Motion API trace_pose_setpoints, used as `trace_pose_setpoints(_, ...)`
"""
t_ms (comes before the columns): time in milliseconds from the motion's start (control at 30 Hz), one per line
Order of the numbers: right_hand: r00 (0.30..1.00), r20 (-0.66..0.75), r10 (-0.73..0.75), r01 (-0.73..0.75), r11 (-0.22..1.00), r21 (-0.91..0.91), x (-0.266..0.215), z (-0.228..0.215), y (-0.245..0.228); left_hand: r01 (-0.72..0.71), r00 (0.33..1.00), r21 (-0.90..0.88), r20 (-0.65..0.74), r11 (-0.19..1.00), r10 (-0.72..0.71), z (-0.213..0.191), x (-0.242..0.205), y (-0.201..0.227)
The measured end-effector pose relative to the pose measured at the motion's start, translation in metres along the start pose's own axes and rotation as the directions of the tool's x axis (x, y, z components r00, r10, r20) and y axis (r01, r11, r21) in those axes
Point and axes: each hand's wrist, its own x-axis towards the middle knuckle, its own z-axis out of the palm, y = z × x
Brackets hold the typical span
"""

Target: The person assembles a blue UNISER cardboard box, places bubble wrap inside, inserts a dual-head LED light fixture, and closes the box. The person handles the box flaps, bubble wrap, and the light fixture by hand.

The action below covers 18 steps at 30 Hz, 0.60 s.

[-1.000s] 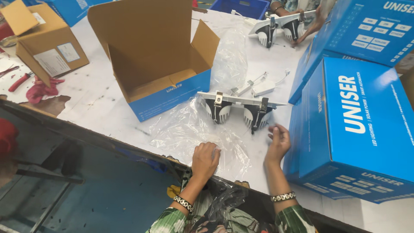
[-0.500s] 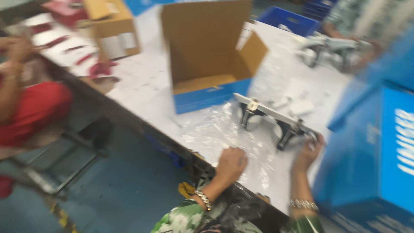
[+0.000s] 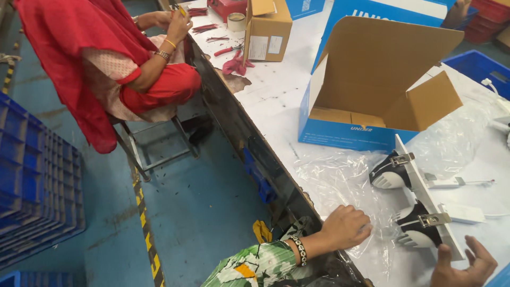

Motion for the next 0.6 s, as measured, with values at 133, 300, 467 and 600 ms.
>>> trace_pose_setpoints(133, 0.978, -0.113, 0.173, -0.160, 0.980, 0.114, -0.012, 0.009, -0.012, 0.047, 0.995, -0.028, 0.085, 0.999, -0.044, 0.006, -0.001, -0.002)
trace_pose_setpoints(300, 0.967, -0.150, 0.205, -0.182, 0.971, 0.152, 0.008, 0.018, -0.027, 0.021, 0.996, -0.067, 0.092, 0.998, -0.015, 0.020, 0.005, -0.015)
trace_pose_setpoints(467, 0.978, 0.051, 0.204, -0.210, 0.944, 0.254, 0.038, 0.006, -0.071, -0.013, 0.999, -0.062, 0.042, 0.998, 0.016, 0.003, 0.008, -0.002)
trace_pose_setpoints(600, 0.979, 0.074, 0.192, -0.205, 0.930, 0.304, 0.056, 0.005, -0.084, 0.008, 0.997, -0.027, 0.081, 1.000, -0.006, -0.013, 0.018, 0.010)
